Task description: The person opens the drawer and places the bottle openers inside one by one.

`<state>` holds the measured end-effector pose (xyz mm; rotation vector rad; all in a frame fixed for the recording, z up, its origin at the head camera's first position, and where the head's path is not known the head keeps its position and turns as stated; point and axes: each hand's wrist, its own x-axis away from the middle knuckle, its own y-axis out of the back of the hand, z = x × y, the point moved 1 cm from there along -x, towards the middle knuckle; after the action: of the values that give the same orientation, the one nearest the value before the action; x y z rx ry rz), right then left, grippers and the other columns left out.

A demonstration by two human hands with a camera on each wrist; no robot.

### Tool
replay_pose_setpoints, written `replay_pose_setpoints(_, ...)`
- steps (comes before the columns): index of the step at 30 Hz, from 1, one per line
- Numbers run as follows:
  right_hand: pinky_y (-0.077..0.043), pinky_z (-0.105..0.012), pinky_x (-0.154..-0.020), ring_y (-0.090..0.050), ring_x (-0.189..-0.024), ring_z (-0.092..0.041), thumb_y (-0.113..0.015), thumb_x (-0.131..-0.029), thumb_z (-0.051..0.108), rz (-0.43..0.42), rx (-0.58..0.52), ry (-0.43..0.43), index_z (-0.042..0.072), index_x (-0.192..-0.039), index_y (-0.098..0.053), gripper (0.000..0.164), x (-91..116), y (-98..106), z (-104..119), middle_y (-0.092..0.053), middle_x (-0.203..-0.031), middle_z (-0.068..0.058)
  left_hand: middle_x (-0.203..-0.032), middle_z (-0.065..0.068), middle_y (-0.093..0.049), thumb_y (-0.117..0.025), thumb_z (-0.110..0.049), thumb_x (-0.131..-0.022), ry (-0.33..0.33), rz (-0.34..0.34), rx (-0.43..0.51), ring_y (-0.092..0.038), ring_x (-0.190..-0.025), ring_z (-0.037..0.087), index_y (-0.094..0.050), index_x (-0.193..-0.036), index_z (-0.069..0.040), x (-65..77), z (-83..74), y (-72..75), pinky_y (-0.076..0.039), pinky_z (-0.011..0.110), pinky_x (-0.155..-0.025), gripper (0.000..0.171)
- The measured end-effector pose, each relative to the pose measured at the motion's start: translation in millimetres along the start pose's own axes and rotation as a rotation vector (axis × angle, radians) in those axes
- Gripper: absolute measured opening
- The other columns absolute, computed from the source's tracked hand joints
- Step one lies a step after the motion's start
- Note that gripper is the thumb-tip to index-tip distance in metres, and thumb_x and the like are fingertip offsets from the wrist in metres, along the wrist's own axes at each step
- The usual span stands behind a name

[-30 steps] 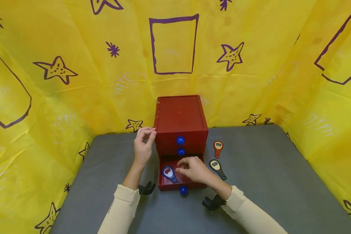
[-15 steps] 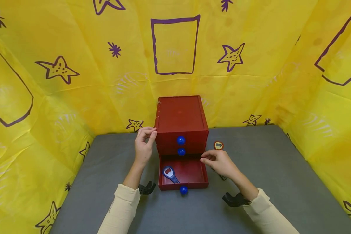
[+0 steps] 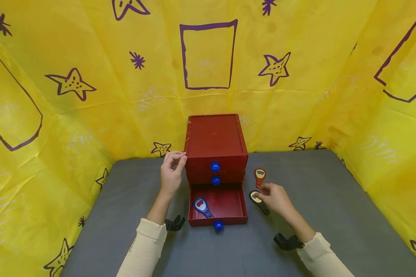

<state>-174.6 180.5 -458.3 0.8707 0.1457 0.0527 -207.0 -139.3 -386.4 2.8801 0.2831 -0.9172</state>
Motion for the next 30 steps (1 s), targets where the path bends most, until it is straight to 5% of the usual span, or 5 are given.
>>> replay_pose_setpoints(12, -0.035, -0.034, -0.052, -0.043, -0.056, -0.019, -0.083, -0.071, 0.020, 0.077, 0.211, -0.121, 0.007, -0.058, -0.053, 0.035, 13, -22, -26, -0.045, -0.056, -0.002, -0.104, 0.031, -0.055, -0.060, 0.008, -0.090, -0.009, -0.016, -0.004, -0.052, -0.092, -0.002, -0.062, -0.097, 0.017, 2.4, 0.9, -0.7, -0.046, 0.013, -0.080, 0.012)
replay_pose_setpoints(30, -0.041, -0.042, -0.054, -0.050, -0.058, -0.023, -0.079, -0.069, 0.008, 0.008, 0.213, -0.070, 0.007, -0.057, -0.055, 0.027, 16, -34, -26, -0.053, -0.059, -0.006, -0.105, 0.032, -0.056, -0.060, 0.007, -0.091, -0.019, -0.010, -0.007, -0.052, -0.094, -0.001, -0.063, -0.099, 0.017, 0.5, 1.6, 0.0, -0.046, 0.014, -0.081, 0.013)
